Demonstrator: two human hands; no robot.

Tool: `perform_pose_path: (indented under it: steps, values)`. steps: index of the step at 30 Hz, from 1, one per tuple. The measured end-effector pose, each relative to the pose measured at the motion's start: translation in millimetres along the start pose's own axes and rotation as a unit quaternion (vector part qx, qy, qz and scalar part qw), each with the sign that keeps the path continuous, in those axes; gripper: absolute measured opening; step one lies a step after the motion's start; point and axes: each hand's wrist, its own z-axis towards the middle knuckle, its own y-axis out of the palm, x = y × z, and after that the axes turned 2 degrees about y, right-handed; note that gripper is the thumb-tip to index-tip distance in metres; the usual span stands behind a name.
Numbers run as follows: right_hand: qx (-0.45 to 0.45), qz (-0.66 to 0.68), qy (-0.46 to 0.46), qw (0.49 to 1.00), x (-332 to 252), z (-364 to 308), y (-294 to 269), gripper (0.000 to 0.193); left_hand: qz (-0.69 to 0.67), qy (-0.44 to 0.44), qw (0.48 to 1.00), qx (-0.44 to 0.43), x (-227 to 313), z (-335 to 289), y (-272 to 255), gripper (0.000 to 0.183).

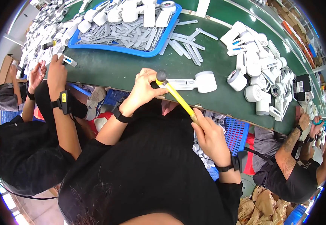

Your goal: Assembling electronic components for LED bulbs using a rubber mallet at a factory workbench.

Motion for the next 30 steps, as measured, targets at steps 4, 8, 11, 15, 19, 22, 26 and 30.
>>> perform_pose_path:
  steps: [4, 8, 11, 15, 19, 22, 26, 30]
  values:
    - [0.056, 0.056, -0.035, 0.996, 0, 1, 3, 0.042, 0.006, 0.011, 1.000, 0.003, -3, -2, 2, 0.037]
    - [0.015, 0.016, -0.025, 0.999, 10, 4, 7, 0.042, 0.001, 0.003, 1.000, 0.002, -1, -2, 3, 0.037]
    - [0.090, 0.055, -0.068, 0.992, 6, -5, 7, 0.042, 0.002, -0.019, 1.000, -0.020, 4, 1, -3, 0.037]
    - [0.018, 0.025, 0.065, 0.997, 20, -16, 3, 0.041, 0.010, -0.010, 1.000, -0.008, 4, -4, -2, 0.034]
    - [0.130, 0.057, -0.024, 0.990, 15, -19, 0, 0.044, 0.001, -0.025, 0.999, -0.032, 7, -1, -3, 0.033]
    - [0.038, 0.039, 0.070, 0.996, 19, -12, -3, 0.044, 0.010, -0.006, 1.000, -0.016, 9, 3, -3, 0.032]
    - [0.143, 0.025, -0.048, 0.988, 13, -17, 0, 0.042, -0.023, 0.025, 0.999, 0.006, 9, 3, -2, 0.030]
    - [0.031, -0.033, 0.024, 0.999, 18, -21, -4, 0.046, -0.030, 0.034, 0.999, -0.009, 4, 8, -1, 0.029]
